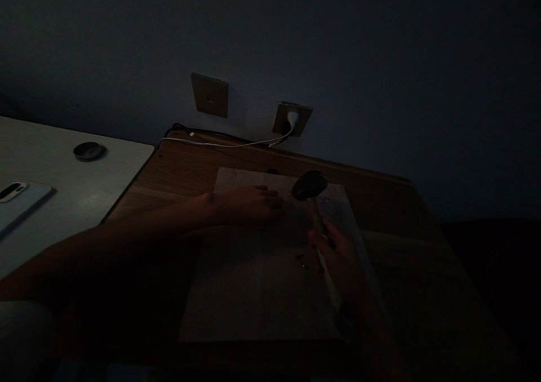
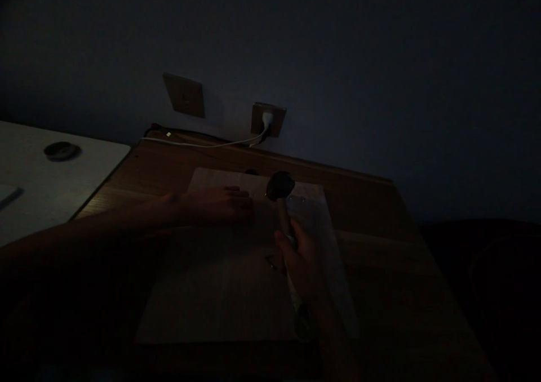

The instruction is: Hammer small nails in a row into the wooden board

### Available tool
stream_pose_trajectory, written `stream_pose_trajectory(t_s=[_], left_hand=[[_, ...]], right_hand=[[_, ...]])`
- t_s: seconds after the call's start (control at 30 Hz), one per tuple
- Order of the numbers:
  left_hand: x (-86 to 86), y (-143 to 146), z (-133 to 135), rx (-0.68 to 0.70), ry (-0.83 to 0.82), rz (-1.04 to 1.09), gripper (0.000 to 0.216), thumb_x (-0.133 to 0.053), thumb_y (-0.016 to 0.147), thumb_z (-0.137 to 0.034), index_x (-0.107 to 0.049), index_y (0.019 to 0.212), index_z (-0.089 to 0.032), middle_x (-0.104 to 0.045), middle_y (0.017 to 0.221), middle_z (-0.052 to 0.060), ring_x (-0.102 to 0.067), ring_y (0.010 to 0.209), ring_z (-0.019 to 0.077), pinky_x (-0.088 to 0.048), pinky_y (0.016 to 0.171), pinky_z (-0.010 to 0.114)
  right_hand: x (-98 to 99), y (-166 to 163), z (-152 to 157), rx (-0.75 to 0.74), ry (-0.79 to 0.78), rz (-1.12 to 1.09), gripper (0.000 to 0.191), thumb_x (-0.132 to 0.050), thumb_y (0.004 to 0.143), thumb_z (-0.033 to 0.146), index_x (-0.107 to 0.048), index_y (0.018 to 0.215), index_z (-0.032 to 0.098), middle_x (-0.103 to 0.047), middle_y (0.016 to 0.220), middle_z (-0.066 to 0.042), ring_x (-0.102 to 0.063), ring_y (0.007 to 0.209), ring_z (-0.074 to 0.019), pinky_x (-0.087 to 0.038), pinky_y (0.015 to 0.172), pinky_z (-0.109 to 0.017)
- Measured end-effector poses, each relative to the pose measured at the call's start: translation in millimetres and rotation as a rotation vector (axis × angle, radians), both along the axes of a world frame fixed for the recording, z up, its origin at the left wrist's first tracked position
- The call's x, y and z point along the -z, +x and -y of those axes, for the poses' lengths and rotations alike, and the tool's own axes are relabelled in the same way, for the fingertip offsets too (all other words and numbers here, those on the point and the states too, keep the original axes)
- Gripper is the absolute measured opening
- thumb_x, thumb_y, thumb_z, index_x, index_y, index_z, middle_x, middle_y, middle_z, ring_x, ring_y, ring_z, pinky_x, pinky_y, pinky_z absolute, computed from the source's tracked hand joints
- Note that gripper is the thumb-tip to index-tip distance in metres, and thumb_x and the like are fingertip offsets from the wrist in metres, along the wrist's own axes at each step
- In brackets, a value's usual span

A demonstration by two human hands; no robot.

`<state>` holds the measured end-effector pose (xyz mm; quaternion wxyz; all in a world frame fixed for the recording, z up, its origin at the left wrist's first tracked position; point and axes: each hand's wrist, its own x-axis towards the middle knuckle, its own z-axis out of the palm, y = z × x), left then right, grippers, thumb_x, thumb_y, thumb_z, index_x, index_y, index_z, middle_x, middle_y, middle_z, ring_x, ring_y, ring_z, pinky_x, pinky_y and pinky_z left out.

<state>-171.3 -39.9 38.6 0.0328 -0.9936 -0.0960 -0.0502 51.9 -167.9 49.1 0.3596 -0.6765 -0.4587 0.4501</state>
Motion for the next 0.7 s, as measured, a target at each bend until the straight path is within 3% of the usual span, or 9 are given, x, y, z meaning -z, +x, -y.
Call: stream_pose_trajectory(t_s=[0.17,0.33,0.53,0.7], left_hand=[[-1.1,8.5,13.1,0.030,0.068,0.088,0.013,-0.068,0.095,-0.012,-0.072,0.104,-0.020,-0.074,0.108,0.010,-0.067,0.097,0.0243,-0.048,0.080,0.037],[-1.9,18.5,14.1,0.042,0.009,0.052,0.010,-0.069,0.093,-0.010,-0.072,0.094,-0.019,-0.074,0.100,0.010,-0.068,0.091,0.0224,-0.047,0.076,0.035],[-2.6,9.5,-17.3,-0.202,-0.327,0.151,0.012,-0.057,0.098,-0.013,-0.069,0.098,-0.015,-0.073,0.092,0.008,-0.065,0.073,0.0151,-0.043,0.063,0.026],[2.6,8.5,-33.1,-0.335,-0.329,0.197,0.013,-0.060,0.092,-0.009,-0.073,0.095,-0.014,-0.073,0.094,0.009,-0.068,0.080,0.0177,-0.046,0.069,0.027]], right_hand=[[1.9,-0.1,-2.0,-0.029,0.001,0.006,0.039,-0.065,0.084,0.056,-0.059,0.099,0.021,-0.048,0.050,0.010,-0.041,0.037,-0.0097,-0.033,0.036,-0.021],[1.1,-1.8,-2.5,-0.028,-0.021,0.019,0.040,-0.065,0.082,0.057,-0.059,0.099,0.021,-0.048,0.050,0.010,-0.042,0.035,-0.0098,-0.035,0.035,-0.022],[-0.4,1.2,-1.6,-0.007,-0.009,0.010,0.041,-0.067,0.081,0.059,-0.058,0.096,0.022,-0.047,0.049,0.010,-0.042,0.035,-0.0093,-0.035,0.034,-0.021],[-1.1,-1.6,-4.9,0.009,0.007,-0.019,0.048,-0.063,0.084,0.070,-0.057,0.082,0.022,-0.052,0.054,0.006,-0.045,0.037,-0.0091,-0.037,0.034,-0.021]])
